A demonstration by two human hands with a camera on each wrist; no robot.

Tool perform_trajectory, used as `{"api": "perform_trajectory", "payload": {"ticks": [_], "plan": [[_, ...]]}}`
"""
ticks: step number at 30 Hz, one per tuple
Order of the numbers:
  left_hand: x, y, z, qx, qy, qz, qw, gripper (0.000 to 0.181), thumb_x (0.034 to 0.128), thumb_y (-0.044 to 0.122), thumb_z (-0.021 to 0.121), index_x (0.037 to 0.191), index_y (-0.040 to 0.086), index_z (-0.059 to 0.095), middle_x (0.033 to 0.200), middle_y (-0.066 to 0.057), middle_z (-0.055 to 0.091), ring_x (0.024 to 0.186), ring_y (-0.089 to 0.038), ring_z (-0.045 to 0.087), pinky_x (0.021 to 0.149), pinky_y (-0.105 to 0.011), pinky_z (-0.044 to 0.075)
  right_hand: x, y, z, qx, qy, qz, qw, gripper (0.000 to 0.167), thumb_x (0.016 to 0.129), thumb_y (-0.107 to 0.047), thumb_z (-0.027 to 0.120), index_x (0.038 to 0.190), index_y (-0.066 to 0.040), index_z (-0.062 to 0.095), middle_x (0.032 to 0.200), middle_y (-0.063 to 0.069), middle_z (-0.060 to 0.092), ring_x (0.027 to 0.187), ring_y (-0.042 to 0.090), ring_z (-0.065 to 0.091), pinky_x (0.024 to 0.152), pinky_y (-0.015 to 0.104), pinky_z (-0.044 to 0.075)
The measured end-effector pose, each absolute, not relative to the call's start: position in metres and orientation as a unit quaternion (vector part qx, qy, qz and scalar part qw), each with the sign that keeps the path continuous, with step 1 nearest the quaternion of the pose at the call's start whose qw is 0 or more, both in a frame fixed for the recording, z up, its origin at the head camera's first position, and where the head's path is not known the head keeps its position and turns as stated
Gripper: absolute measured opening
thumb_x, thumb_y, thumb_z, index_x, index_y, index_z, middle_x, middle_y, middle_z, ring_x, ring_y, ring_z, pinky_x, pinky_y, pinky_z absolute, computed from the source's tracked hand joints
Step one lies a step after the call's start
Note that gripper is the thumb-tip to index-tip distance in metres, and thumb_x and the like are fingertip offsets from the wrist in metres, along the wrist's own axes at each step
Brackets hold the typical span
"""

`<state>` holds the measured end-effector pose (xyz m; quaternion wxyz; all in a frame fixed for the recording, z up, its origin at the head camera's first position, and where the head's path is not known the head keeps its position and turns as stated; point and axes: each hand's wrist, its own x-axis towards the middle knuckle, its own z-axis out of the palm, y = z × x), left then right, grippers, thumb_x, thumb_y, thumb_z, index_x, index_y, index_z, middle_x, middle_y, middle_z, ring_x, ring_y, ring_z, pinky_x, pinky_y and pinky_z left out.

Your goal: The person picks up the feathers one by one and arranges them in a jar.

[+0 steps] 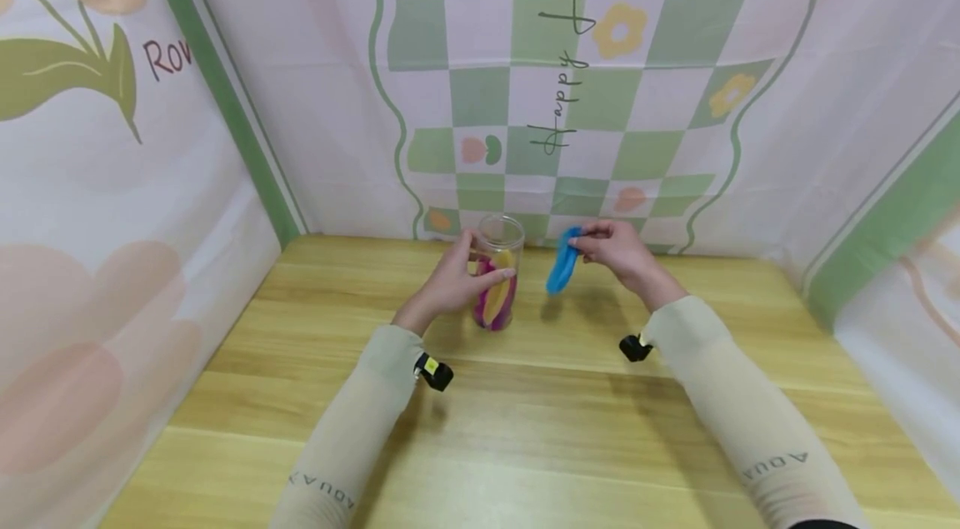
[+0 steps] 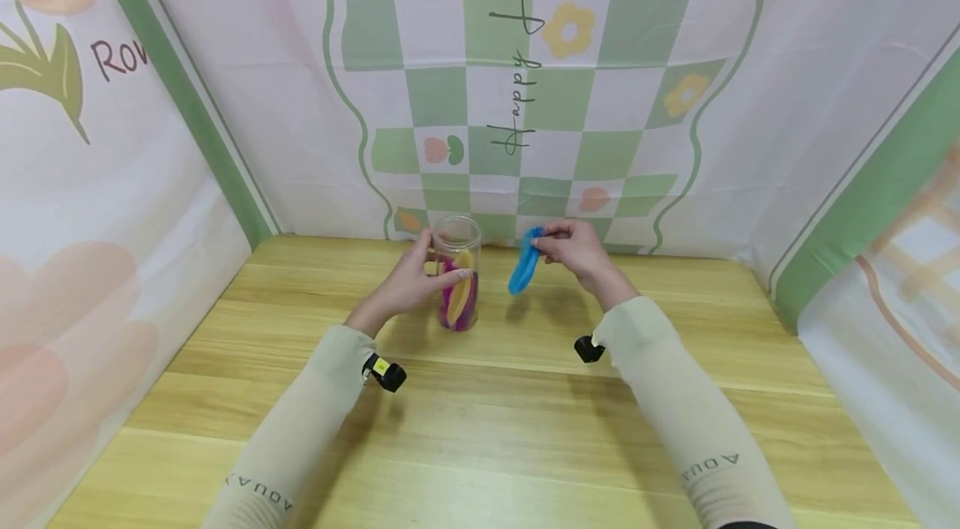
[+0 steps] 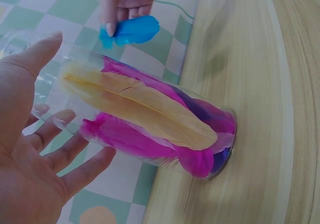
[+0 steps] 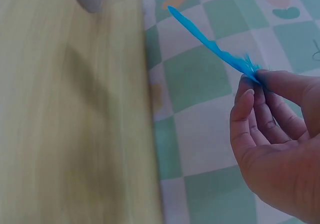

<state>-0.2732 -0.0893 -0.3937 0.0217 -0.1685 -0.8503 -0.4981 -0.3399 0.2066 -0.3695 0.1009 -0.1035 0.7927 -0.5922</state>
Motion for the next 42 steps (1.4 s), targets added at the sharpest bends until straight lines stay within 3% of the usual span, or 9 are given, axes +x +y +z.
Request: {"api": "perform_trajectory", "payload": {"ticks": [10,26,42], "plan": [[-0.273,-0.09,-0.395,-0.172,-0.847,-0.502,0.022,0.055,0.0911,0.046,0.077,0.124,0.016,0.044,0.122,-0.001,0.059,0.126,-0.029,0.057,0.103,-0.049,0.05,-0.333,0.203,-0.353,-0.128,0.79,-0.592,0.096,0.031,0.1,-0.009,0.067,0.121,0.01,0.056,0.094,-0.003,0.069,0.086,0.014,0.066,0.076,0.025,0.058],[-0.273,-0.09,-0.394,-0.173,-0.846,-0.504,0.019,0.056,0.0903,0.048,0.077,0.123,0.017,0.044,0.123,0.0,0.058,0.127,-0.029,0.057,0.104,-0.05,0.05,-0.322,0.196,-0.33,-0.147,0.795,-0.583,0.084,0.027,0.101,-0.014,0.067,0.117,0.006,0.059,0.097,-0.001,0.069,0.088,0.011,0.065,0.078,0.025,0.058],[-0.272,-0.089,-0.392,-0.172,-0.845,-0.505,0.021,0.057,0.0908,0.045,0.078,0.125,0.014,0.044,0.126,-0.004,0.058,0.126,-0.031,0.057,0.101,-0.048,0.052,-0.313,0.178,-0.305,-0.169,0.782,-0.597,0.053,0.025,0.1,-0.015,0.069,0.115,0.004,0.061,0.102,0.004,0.072,0.09,0.017,0.07,0.084,0.03,0.06]]}}
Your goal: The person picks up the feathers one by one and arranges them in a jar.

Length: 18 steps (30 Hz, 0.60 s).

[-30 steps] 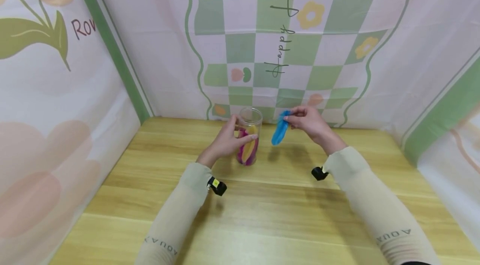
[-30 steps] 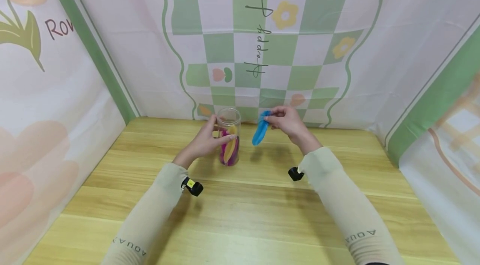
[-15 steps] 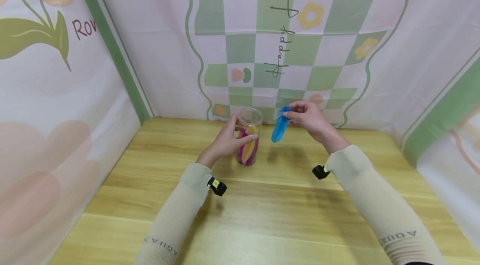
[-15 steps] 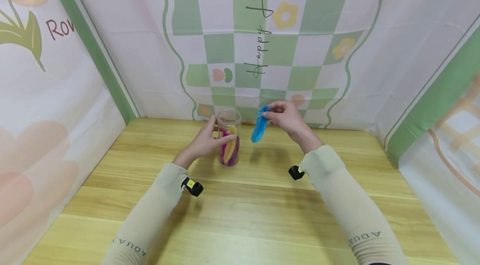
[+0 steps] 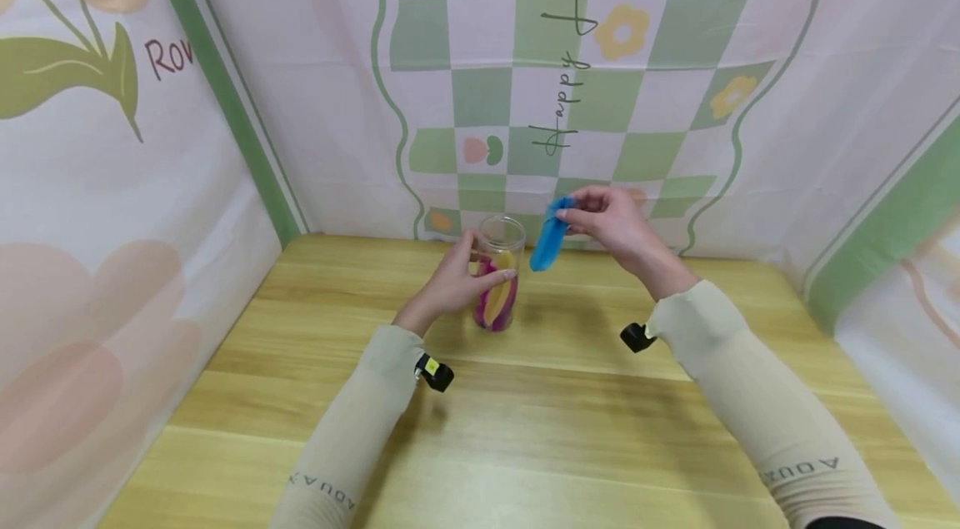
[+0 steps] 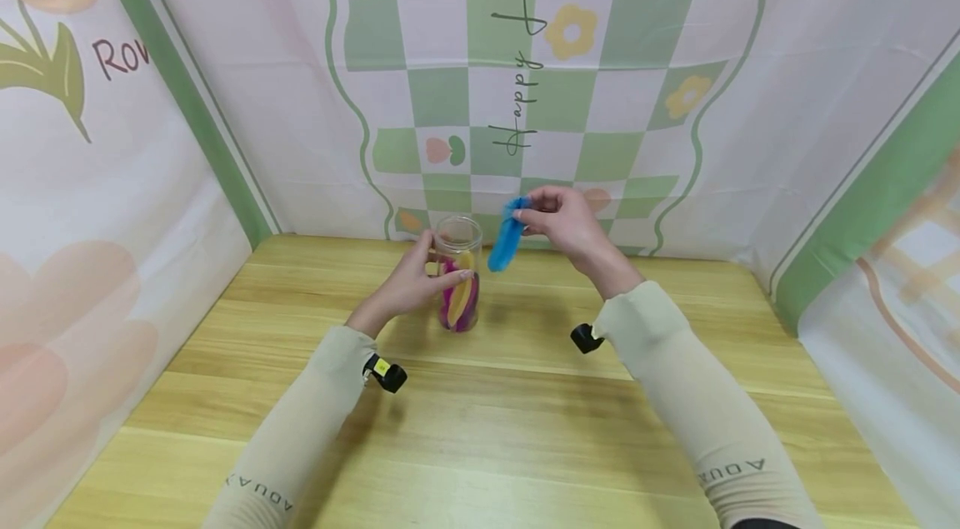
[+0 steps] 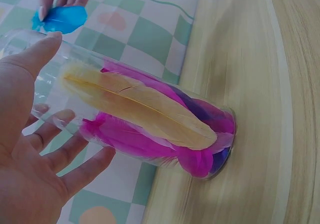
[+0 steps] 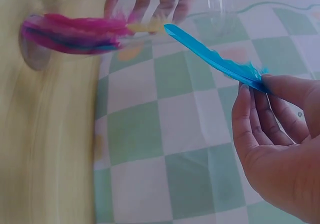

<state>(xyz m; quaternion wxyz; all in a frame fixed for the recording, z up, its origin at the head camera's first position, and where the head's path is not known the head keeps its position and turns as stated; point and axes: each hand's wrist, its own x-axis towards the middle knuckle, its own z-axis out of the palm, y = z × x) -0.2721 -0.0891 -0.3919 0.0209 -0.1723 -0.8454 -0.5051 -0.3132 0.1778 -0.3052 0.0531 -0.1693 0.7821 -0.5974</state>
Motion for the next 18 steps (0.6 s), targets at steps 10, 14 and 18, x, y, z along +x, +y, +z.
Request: {"api": "perform_trajectory", "payload": {"ticks": [10,14,18], "plan": [[-0.272,-0.09,-0.393,-0.174,-0.845,-0.506,0.022,0.055,0.0916,0.046,0.077,0.125,0.016,0.044,0.123,-0.002,0.058,0.125,-0.029,0.057,0.098,-0.045,0.054,-0.31,0.165,-0.294,-0.182,0.771,-0.609,0.047,0.025,0.1,-0.014,0.069,0.115,0.005,0.064,0.101,0.006,0.074,0.091,0.019,0.073,0.092,0.032,0.058],[-0.273,-0.089,-0.393,-0.174,-0.844,-0.506,0.02,0.056,0.0915,0.047,0.076,0.125,0.016,0.044,0.124,-0.002,0.058,0.125,-0.028,0.057,0.099,-0.046,0.053,-0.31,0.159,-0.291,-0.19,0.764,-0.615,0.043,0.025,0.099,-0.014,0.069,0.114,0.005,0.065,0.102,0.008,0.075,0.092,0.021,0.073,0.093,0.033,0.057],[-0.272,-0.089,-0.393,-0.172,-0.845,-0.506,0.02,0.055,0.0916,0.047,0.076,0.125,0.017,0.044,0.125,-0.001,0.057,0.125,-0.028,0.057,0.1,-0.047,0.052,-0.309,0.153,-0.287,-0.192,0.762,-0.617,0.042,0.027,0.099,-0.018,0.07,0.115,0.003,0.065,0.105,0.008,0.074,0.094,0.023,0.073,0.099,0.036,0.055]]}}
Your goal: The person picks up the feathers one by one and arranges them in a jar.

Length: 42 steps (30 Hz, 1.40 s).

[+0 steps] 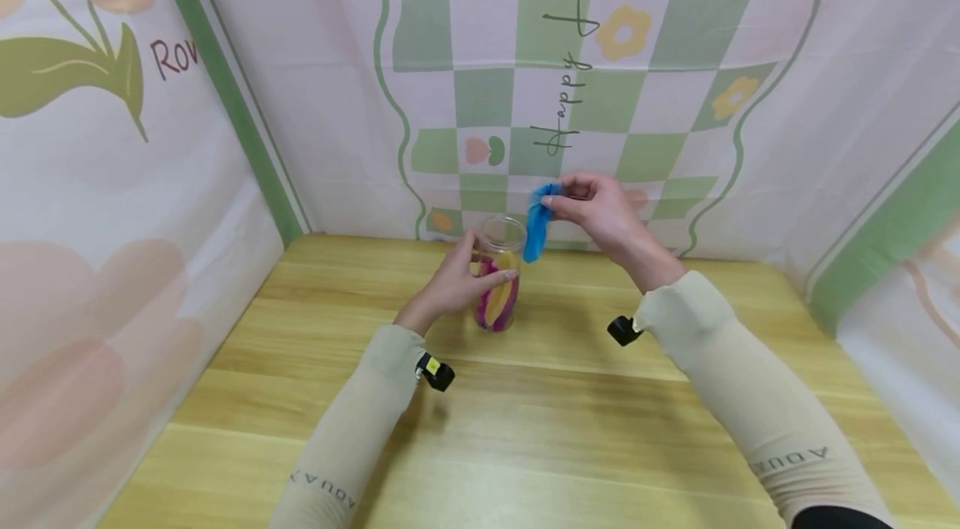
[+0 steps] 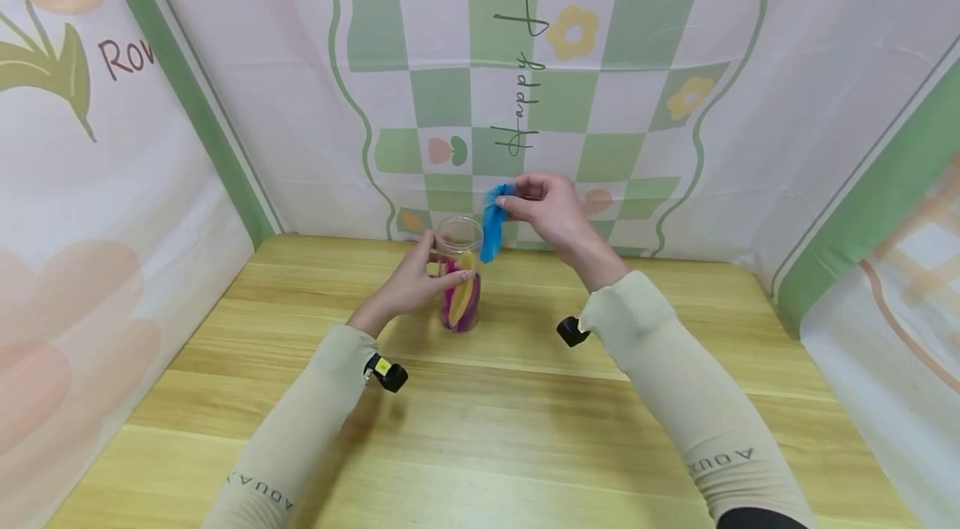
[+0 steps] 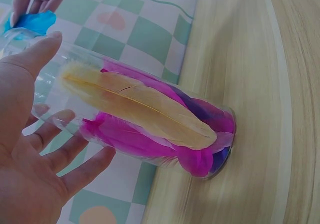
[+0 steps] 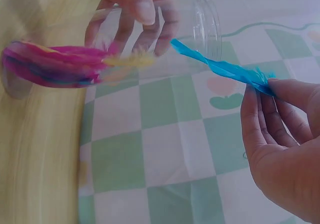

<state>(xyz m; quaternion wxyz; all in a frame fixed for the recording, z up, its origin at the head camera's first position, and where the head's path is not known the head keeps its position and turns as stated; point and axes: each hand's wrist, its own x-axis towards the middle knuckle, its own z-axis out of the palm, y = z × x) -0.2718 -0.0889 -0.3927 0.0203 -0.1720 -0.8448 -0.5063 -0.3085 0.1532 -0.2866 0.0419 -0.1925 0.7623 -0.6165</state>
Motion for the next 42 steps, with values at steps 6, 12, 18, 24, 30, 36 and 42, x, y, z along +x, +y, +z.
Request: {"api": "perform_trajectory", "payload": {"ticks": [6,12,18,24,30,36,42], "plan": [[-0.272,-0.089,-0.393,-0.172,-0.844,-0.508,0.023,0.054,0.0919,0.046,0.076,0.125,0.017,0.044,0.125,0.0,0.058,0.125,-0.028,0.057,0.1,-0.047,0.052,-0.309,0.148,-0.279,-0.188,0.756,-0.626,0.031,0.023,0.099,-0.017,0.07,0.112,0.002,0.065,0.104,0.007,0.074,0.093,0.021,0.073,0.101,0.041,0.054],[-0.272,-0.089,-0.394,-0.175,-0.843,-0.509,0.025,0.055,0.0914,0.047,0.076,0.125,0.018,0.045,0.124,-0.001,0.058,0.124,-0.028,0.058,0.1,-0.047,0.052,-0.308,0.146,-0.272,-0.192,0.737,-0.647,0.015,0.017,0.098,-0.011,0.071,0.106,0.003,0.067,0.096,0.004,0.075,0.086,0.019,0.073,0.092,0.035,0.058],[-0.272,-0.089,-0.396,-0.178,-0.842,-0.509,0.027,0.055,0.0913,0.048,0.076,0.124,0.018,0.045,0.123,-0.002,0.058,0.124,-0.029,0.058,0.099,-0.046,0.053,-0.309,0.145,-0.267,-0.201,0.725,-0.659,0.004,0.017,0.097,-0.009,0.072,0.105,0.004,0.067,0.094,0.005,0.074,0.084,0.019,0.073,0.087,0.029,0.059],[-0.273,-0.089,-0.396,-0.178,-0.842,-0.508,0.029,0.054,0.0913,0.047,0.076,0.124,0.018,0.045,0.123,0.0,0.057,0.124,-0.029,0.057,0.099,-0.048,0.053,-0.308,0.14,-0.264,-0.2,0.743,-0.639,-0.004,0.021,0.097,-0.016,0.073,0.109,0.001,0.068,0.1,0.006,0.075,0.088,0.02,0.074,0.098,0.034,0.055],[-0.273,-0.089,-0.395,-0.177,-0.841,-0.51,0.03,0.054,0.0916,0.045,0.077,0.126,0.018,0.045,0.125,-0.001,0.057,0.125,-0.029,0.057,0.101,-0.05,0.052,-0.306,0.133,-0.266,-0.212,0.756,-0.619,-0.012,0.021,0.096,-0.013,0.073,0.111,0.001,0.068,0.102,0.006,0.075,0.089,0.019,0.072,0.096,0.036,0.056],[-0.272,-0.089,-0.393,-0.172,-0.84,-0.514,0.025,0.055,0.0919,0.044,0.077,0.128,0.018,0.045,0.127,-0.001,0.056,0.125,-0.029,0.057,0.1,-0.047,0.053,-0.306,0.124,-0.271,-0.214,0.764,-0.609,-0.017,0.018,0.096,-0.01,0.073,0.108,0.003,0.068,0.099,0.006,0.075,0.087,0.019,0.071,0.084,0.03,0.06],[-0.272,-0.089,-0.393,-0.169,-0.841,-0.514,0.02,0.057,0.0918,0.045,0.077,0.13,0.018,0.044,0.125,-0.002,0.056,0.126,-0.03,0.056,0.1,-0.048,0.052,-0.306,0.12,-0.277,-0.217,0.773,-0.596,-0.011,0.018,0.096,-0.011,0.074,0.107,0.002,0.069,0.101,0.008,0.075,0.089,0.019,0.071,0.088,0.036,0.059]]}}
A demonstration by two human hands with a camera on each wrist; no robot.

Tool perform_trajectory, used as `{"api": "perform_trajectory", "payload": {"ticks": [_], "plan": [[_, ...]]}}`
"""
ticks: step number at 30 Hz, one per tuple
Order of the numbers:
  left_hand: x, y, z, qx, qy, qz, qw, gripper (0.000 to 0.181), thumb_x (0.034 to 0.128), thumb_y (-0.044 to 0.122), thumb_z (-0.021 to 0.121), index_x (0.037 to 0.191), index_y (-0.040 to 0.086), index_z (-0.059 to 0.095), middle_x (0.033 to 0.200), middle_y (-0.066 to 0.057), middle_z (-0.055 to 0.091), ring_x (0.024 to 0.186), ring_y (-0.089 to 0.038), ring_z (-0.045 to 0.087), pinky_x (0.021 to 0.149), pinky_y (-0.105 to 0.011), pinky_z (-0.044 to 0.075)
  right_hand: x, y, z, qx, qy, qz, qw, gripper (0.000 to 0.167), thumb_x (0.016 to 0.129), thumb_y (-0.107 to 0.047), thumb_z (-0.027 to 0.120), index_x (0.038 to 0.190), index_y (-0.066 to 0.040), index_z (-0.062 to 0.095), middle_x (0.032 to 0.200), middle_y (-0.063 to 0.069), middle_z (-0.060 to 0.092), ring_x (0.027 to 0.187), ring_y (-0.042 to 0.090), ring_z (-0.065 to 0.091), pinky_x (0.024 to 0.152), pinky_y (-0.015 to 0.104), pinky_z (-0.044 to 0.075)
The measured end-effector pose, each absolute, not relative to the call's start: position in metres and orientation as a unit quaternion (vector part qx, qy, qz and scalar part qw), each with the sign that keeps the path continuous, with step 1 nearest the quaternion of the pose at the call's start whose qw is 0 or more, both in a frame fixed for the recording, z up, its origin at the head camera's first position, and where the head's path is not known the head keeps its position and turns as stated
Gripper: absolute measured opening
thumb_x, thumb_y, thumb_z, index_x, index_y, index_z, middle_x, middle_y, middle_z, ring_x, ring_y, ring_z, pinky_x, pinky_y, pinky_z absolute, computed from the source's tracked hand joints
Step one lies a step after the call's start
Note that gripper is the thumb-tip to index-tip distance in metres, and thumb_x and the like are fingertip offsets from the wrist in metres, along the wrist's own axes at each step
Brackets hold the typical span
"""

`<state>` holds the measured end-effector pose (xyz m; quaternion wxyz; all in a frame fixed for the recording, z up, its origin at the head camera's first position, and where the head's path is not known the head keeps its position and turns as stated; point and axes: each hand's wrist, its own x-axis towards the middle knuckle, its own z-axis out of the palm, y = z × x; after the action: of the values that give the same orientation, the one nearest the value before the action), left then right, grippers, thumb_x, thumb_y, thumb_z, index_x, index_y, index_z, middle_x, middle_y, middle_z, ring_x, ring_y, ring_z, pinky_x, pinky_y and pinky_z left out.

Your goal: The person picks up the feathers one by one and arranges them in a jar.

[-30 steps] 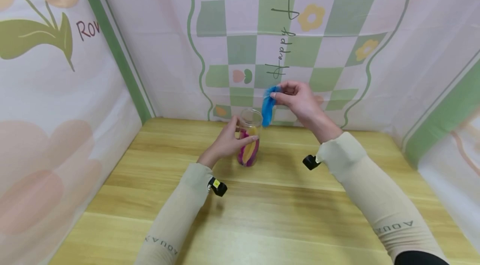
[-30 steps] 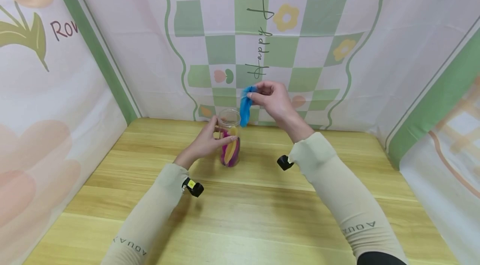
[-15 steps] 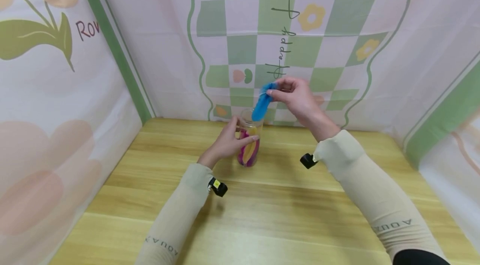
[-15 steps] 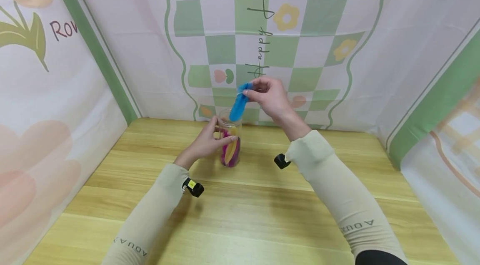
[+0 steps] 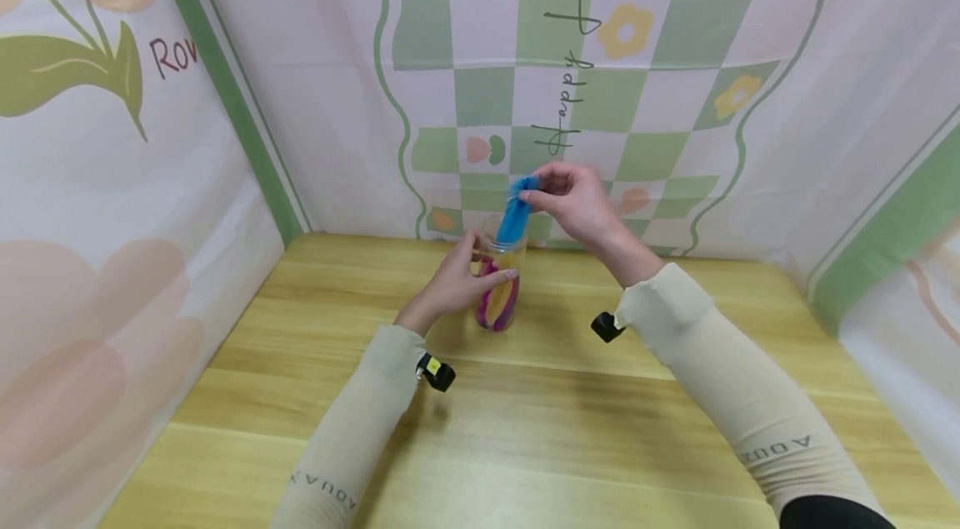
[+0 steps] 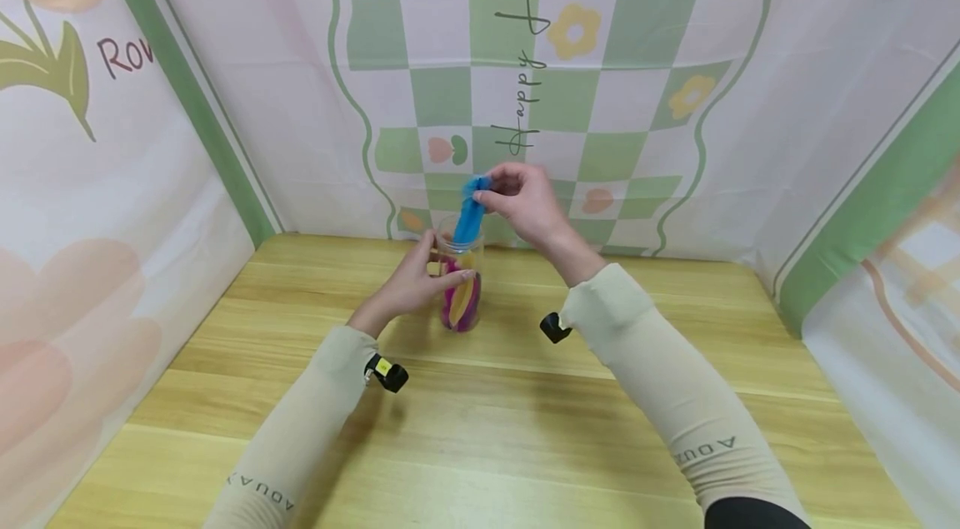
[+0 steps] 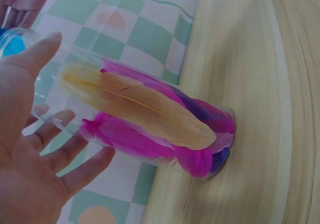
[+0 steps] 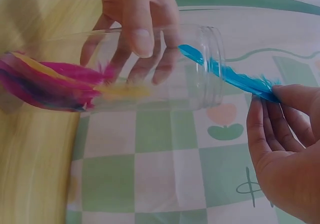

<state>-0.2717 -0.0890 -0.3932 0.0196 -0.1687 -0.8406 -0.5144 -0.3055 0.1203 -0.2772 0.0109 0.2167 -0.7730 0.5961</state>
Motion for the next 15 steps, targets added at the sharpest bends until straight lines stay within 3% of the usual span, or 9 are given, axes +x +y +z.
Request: {"api": "perform_trajectory", "payload": {"ticks": [5,11,15], "plan": [[-0.272,-0.0889,-0.3932,-0.17,-0.841,-0.514,0.02,0.057,0.092,0.045,0.076,0.13,0.017,0.044,0.124,-0.002,0.056,0.125,-0.03,0.057,0.099,-0.046,0.053,-0.3056,0.1192,-0.2817,0.219,-0.779,0.588,0.007,0.019,0.096,-0.011,0.074,0.108,0.002,0.069,0.102,0.009,0.075,0.09,0.019,0.07,0.089,0.038,0.058],[-0.2707,-0.0888,-0.3917,-0.169,-0.841,-0.514,0.02,0.056,0.0918,0.044,0.077,0.128,0.017,0.044,0.125,-0.002,0.056,0.125,-0.03,0.057,0.1,-0.047,0.052,-0.3043,0.1173,-0.2847,0.22,-0.789,0.574,0.003,0.018,0.095,-0.008,0.073,0.109,0.002,0.069,0.103,0.01,0.074,0.09,0.019,0.07,0.084,0.027,0.058],[-0.2705,-0.0888,-0.3921,-0.167,-0.841,-0.514,0.016,0.057,0.0917,0.046,0.076,0.128,0.017,0.044,0.126,-0.002,0.056,0.126,-0.03,0.056,0.101,-0.047,0.052,-0.3036,0.1161,-0.2873,0.227,-0.791,0.568,0.003,0.016,0.095,-0.005,0.073,0.109,0.002,0.068,0.102,0.013,0.073,0.088,0.019,0.07,0.084,0.028,0.059]]}}
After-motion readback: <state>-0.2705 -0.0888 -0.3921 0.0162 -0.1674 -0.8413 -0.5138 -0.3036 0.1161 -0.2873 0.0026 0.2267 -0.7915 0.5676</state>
